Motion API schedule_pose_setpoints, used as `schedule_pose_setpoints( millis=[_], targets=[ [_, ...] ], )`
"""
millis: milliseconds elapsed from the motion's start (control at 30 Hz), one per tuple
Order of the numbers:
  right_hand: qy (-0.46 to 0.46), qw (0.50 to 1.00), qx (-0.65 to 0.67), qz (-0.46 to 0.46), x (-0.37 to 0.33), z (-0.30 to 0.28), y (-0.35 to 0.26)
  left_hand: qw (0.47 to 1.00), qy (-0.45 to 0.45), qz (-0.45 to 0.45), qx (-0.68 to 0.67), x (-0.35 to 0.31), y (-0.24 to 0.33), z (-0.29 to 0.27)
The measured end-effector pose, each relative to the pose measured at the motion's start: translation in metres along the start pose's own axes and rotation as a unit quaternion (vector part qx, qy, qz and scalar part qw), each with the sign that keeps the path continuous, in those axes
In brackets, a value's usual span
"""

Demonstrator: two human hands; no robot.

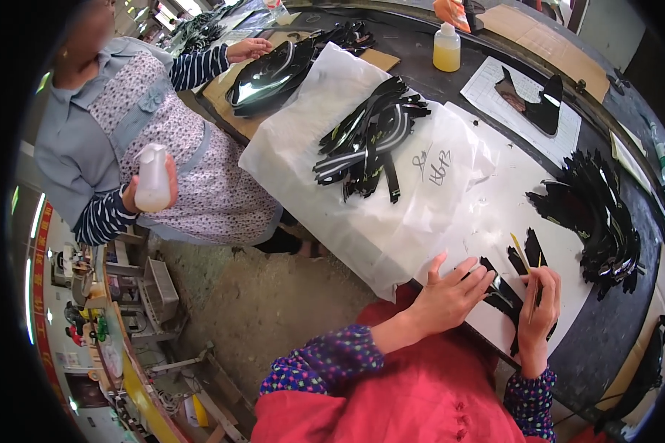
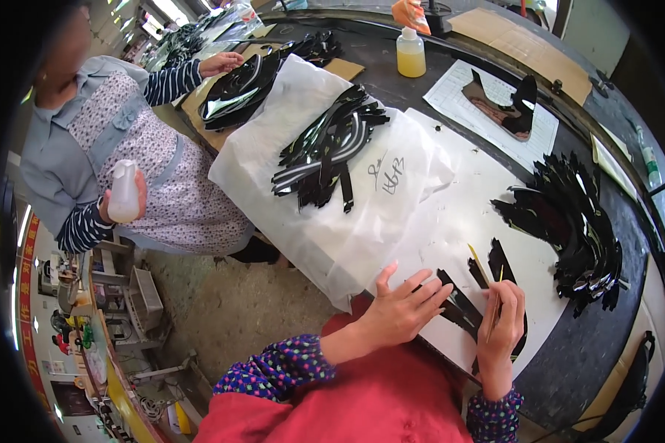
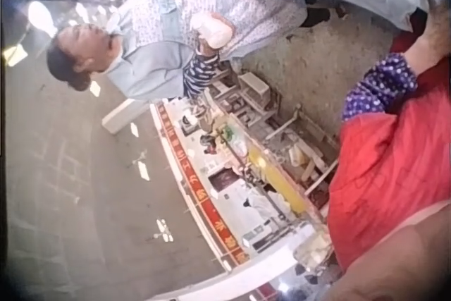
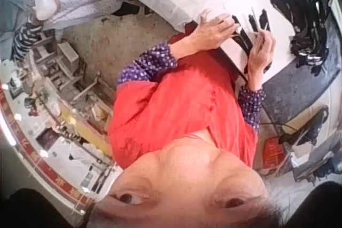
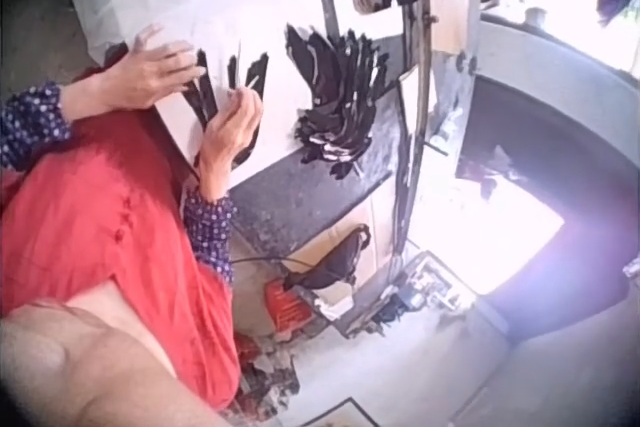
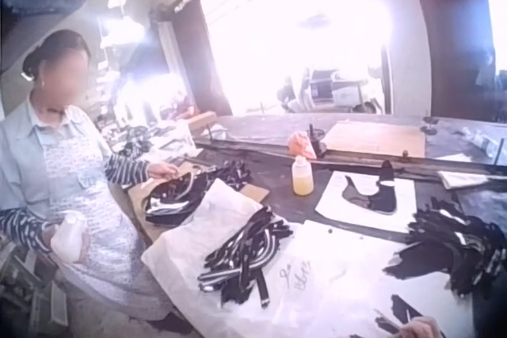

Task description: Applying adhesive to shoe component strips using a small applicator stick.

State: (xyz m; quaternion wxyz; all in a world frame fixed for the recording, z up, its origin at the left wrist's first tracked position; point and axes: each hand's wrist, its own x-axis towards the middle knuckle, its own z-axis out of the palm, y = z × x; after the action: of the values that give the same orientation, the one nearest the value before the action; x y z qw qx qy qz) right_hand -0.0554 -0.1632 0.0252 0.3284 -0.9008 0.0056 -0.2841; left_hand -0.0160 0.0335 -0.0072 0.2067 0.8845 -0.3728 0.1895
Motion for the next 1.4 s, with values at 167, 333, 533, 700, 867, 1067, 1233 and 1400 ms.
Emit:
schedule_pose_setpoints(
  millis=[167, 333, 533, 700, 867, 1067, 1233, 1400],
  targets=[
    [-0.032, 0.999, -0.002, 0.002, 0.007, -0.005, -0.019, 1.000, -0.008, -0.006, 0.010, -0.006, 0.000, 0.001],
    [-0.045, 0.997, 0.014, 0.061, 0.000, 0.001, -0.014, 0.999, -0.047, -0.017, 0.015, 0.002, -0.001, -0.003],
    [-0.012, 0.991, 0.089, 0.095, 0.002, 0.003, -0.016, 0.998, -0.054, -0.012, 0.033, 0.003, -0.008, -0.007],
    [-0.048, 0.992, 0.097, 0.068, -0.005, 0.003, -0.015, 0.996, -0.073, -0.020, 0.039, 0.001, -0.003, -0.008],
    [-0.052, 0.993, 0.093, 0.043, -0.015, 0.006, 0.001, 0.997, -0.063, -0.028, 0.031, -0.003, 0.002, 0.000],
    [-0.057, 0.991, 0.112, 0.050, -0.020, 0.008, 0.008, 0.997, -0.059, -0.033, 0.030, -0.006, 0.003, 0.007],
    [-0.055, 0.992, 0.106, 0.042, -0.021, 0.009, 0.012, 0.996, -0.058, -0.021, 0.060, -0.005, 0.005, 0.011],
    [-0.051, 0.993, 0.098, 0.037, -0.019, 0.010, 0.011, 0.996, -0.064, -0.022, 0.055, -0.004, 0.004, 0.010]
  ],
)
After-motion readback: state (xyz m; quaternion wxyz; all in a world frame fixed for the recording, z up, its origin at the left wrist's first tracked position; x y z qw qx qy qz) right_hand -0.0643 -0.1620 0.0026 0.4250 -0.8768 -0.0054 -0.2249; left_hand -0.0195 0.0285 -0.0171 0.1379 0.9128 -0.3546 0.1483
